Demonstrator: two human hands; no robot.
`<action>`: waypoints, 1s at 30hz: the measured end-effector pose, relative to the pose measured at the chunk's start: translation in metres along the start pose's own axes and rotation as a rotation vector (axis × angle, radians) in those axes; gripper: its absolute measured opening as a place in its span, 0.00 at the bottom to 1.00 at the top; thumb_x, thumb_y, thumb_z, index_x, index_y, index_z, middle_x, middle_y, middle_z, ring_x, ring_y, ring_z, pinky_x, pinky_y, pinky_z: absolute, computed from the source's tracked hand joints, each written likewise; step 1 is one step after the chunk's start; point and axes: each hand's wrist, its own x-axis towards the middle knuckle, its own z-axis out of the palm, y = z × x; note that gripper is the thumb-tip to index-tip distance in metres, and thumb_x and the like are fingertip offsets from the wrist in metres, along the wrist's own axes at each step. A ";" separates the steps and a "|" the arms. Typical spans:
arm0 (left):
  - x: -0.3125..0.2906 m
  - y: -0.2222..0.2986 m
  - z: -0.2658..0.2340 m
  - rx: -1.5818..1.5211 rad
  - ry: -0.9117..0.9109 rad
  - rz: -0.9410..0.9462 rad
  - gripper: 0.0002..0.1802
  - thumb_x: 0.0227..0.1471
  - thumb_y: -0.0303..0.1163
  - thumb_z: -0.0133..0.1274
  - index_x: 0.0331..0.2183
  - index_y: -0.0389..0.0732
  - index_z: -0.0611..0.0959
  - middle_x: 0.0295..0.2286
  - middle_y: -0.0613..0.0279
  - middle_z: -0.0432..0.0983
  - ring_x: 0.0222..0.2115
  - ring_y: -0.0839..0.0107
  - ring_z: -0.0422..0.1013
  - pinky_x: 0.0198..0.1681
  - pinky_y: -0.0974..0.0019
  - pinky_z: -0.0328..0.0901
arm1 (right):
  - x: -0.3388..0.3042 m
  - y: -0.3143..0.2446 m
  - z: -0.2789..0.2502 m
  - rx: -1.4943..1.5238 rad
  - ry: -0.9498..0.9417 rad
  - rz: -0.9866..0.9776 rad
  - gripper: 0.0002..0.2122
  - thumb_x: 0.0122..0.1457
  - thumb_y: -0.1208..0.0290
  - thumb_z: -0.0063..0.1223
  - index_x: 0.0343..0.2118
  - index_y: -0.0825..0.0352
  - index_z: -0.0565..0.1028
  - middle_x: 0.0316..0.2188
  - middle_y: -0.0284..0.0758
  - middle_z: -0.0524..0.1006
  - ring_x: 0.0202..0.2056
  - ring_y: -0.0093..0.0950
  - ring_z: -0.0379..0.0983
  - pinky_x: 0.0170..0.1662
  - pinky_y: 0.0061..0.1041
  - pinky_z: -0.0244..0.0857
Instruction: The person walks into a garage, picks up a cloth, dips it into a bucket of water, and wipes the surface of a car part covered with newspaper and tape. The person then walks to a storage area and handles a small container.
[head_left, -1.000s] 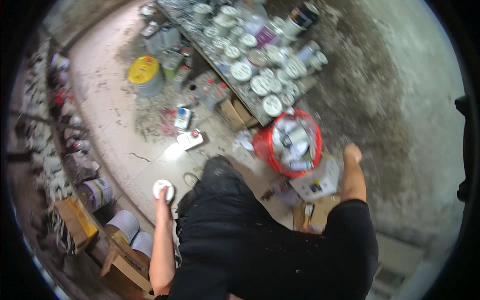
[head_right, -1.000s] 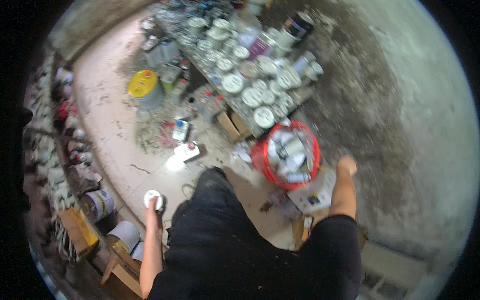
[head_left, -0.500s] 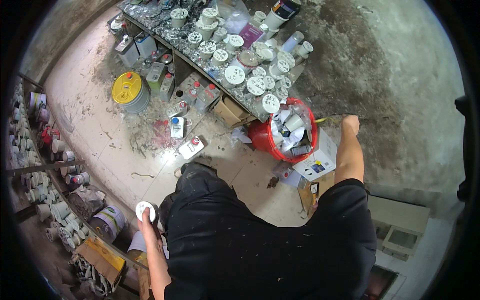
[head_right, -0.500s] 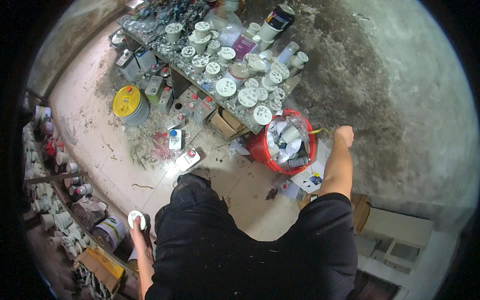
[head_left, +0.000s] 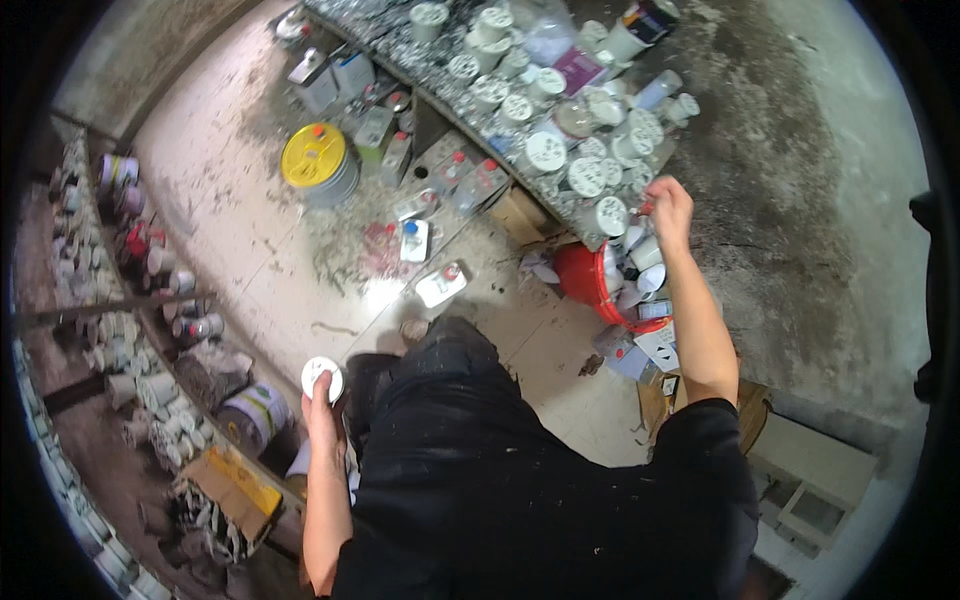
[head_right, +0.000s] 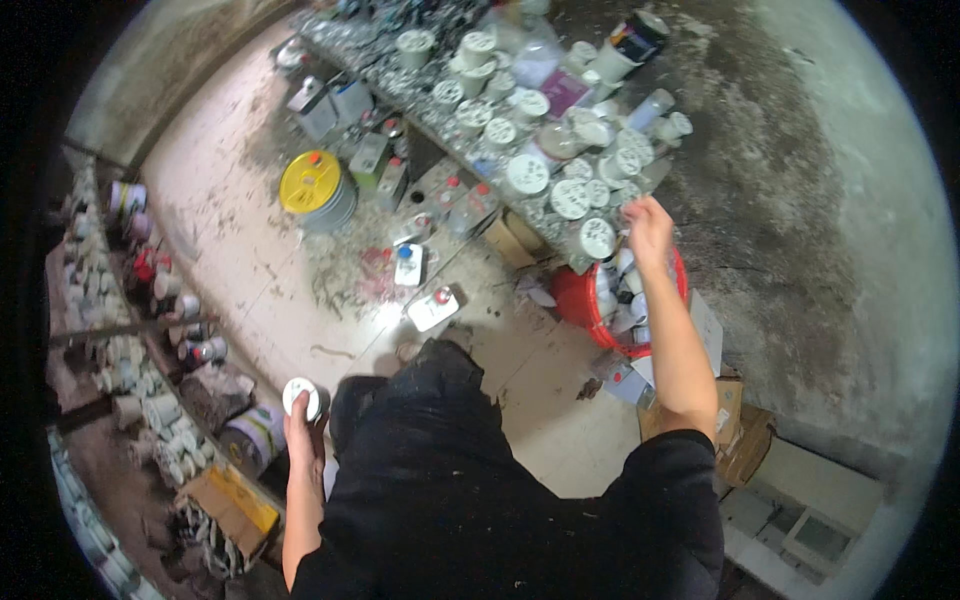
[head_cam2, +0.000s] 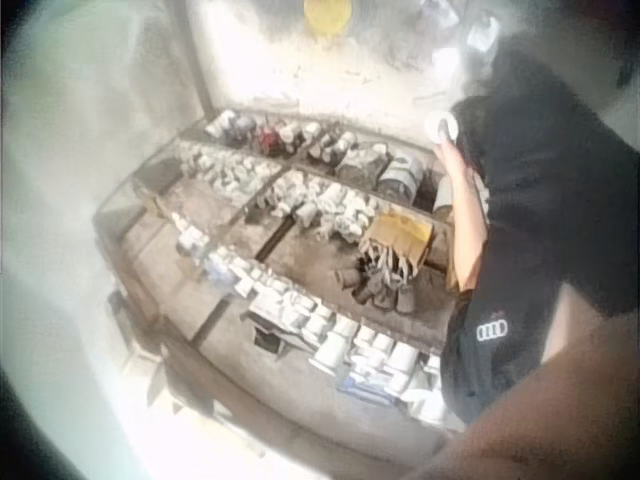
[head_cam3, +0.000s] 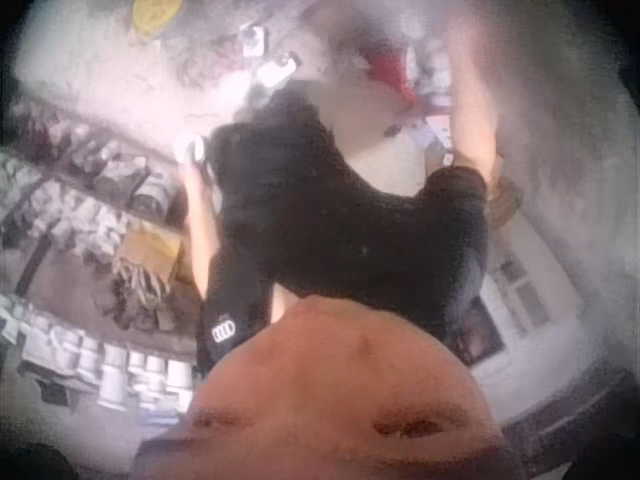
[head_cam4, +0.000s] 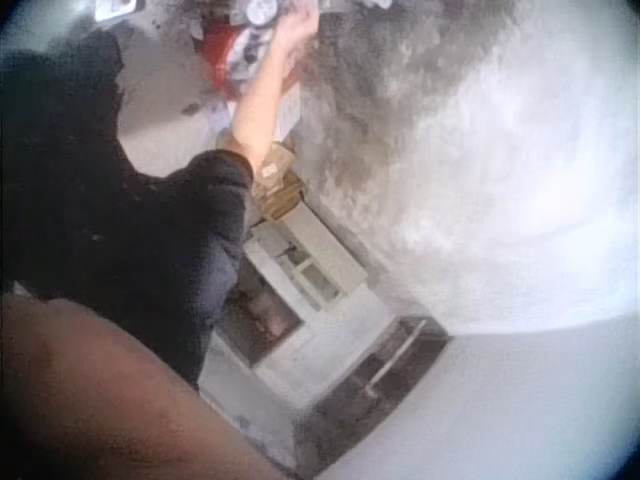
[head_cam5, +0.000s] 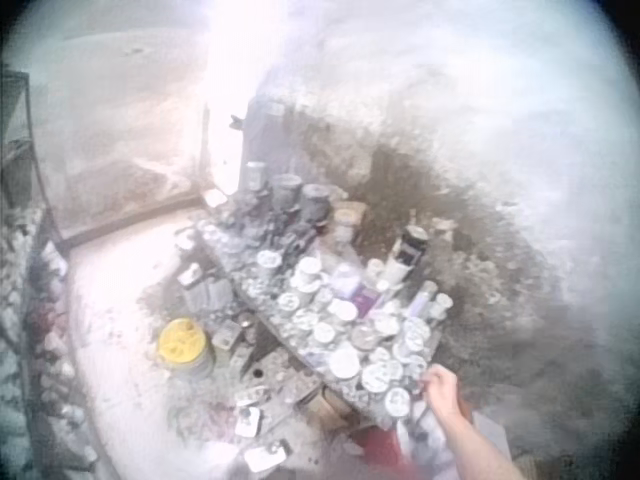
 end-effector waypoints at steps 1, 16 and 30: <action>-0.002 0.002 -0.001 0.029 0.001 -0.012 0.34 0.54 0.47 0.63 0.56 0.41 0.72 0.48 0.62 0.75 0.49 0.66 0.71 0.55 0.55 0.64 | -0.010 -0.030 0.037 0.209 -0.199 -0.141 0.09 0.59 0.78 0.42 0.27 0.70 0.75 0.27 0.36 0.79 0.31 0.26 0.75 0.39 0.26 0.69; 0.128 0.132 -0.108 -0.244 0.165 0.106 0.29 0.55 0.39 0.63 0.54 0.37 0.74 0.44 0.60 0.78 0.42 0.69 0.75 0.41 0.66 0.70 | -0.224 -0.519 0.378 2.510 -1.214 -0.836 0.14 0.59 0.56 0.58 0.39 0.61 0.75 0.30 0.49 0.75 0.28 0.46 0.75 0.31 0.46 0.70; 0.380 0.349 -0.114 -0.109 0.121 0.002 0.29 0.54 0.36 0.64 0.54 0.36 0.75 0.45 0.58 0.78 0.44 0.68 0.76 0.47 0.64 0.70 | -0.093 -0.640 0.580 1.838 -0.864 -0.825 0.11 0.71 0.57 0.39 0.36 0.57 0.68 0.29 0.35 0.80 0.32 0.33 0.79 0.43 0.40 0.70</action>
